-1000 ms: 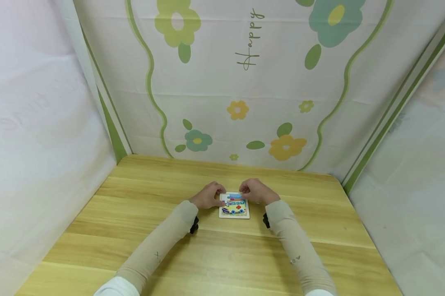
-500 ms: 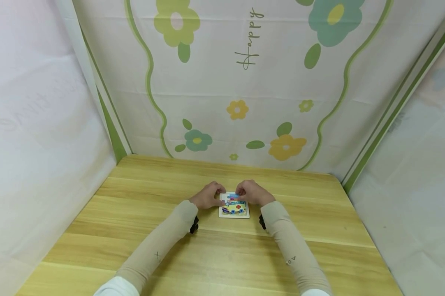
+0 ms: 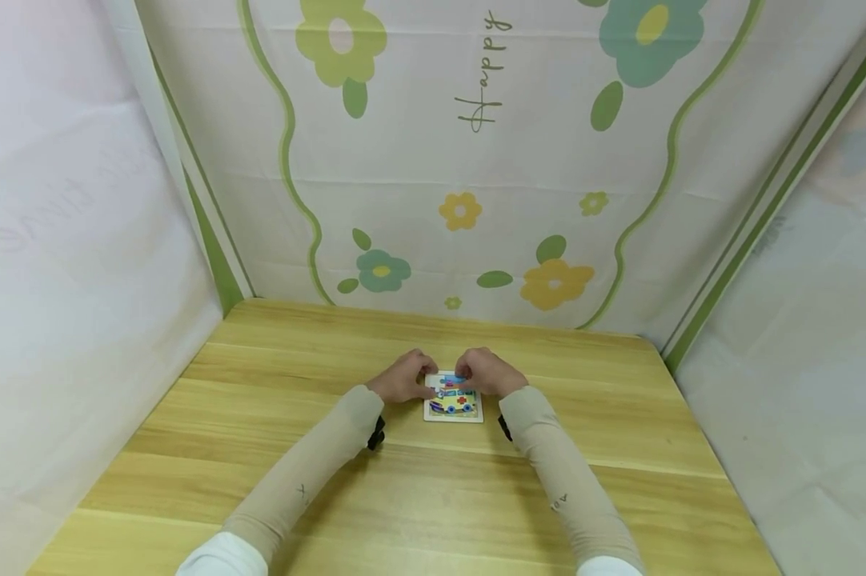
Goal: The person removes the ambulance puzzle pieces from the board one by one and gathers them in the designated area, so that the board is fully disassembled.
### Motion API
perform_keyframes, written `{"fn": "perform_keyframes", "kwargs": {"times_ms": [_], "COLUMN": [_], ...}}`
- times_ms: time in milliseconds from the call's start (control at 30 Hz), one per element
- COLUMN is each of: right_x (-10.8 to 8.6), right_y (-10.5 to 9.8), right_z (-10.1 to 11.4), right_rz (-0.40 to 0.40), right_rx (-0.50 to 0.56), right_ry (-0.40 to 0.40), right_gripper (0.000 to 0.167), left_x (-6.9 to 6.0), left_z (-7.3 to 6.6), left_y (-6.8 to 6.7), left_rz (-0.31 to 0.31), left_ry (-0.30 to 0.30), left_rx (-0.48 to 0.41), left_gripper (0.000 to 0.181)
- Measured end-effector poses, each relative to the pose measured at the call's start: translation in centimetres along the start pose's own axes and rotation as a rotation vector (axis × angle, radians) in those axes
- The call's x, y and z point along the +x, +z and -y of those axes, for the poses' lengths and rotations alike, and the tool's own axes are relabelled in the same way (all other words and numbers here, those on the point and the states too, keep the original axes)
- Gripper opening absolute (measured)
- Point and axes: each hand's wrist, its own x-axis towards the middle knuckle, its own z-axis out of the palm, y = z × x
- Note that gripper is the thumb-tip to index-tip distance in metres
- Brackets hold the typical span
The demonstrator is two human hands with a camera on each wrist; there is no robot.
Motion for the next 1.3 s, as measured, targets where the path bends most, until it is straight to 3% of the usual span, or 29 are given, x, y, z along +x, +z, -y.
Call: {"fn": "perform_keyframes", "kwargs": {"times_ms": [267,800,1300], "right_x": [-0.1,-0.3,0.0], "right_y": [-0.3,0.2,0.0], "right_z": [0.8,0.6,0.7], "right_rz": [0.021,-0.032,-0.002], "right_rx": [-0.007,-0.029,-0.022], "right_ry": [0.044,0.019,0.093], "right_gripper": [0.01,0.008,0.013], "left_x": [0.6,1.1,1.6], "left_z": [-0.3,-1.8,-1.2], "left_y": [-0.1,0.6,1.1], "left_rz": [-0.006,0.019,0.013], "left_ry": [0.015,0.073,0.051], "left_rx": [0.032,0.012,-0.01], "left_gripper": [0.043,0.039,0.041]}}
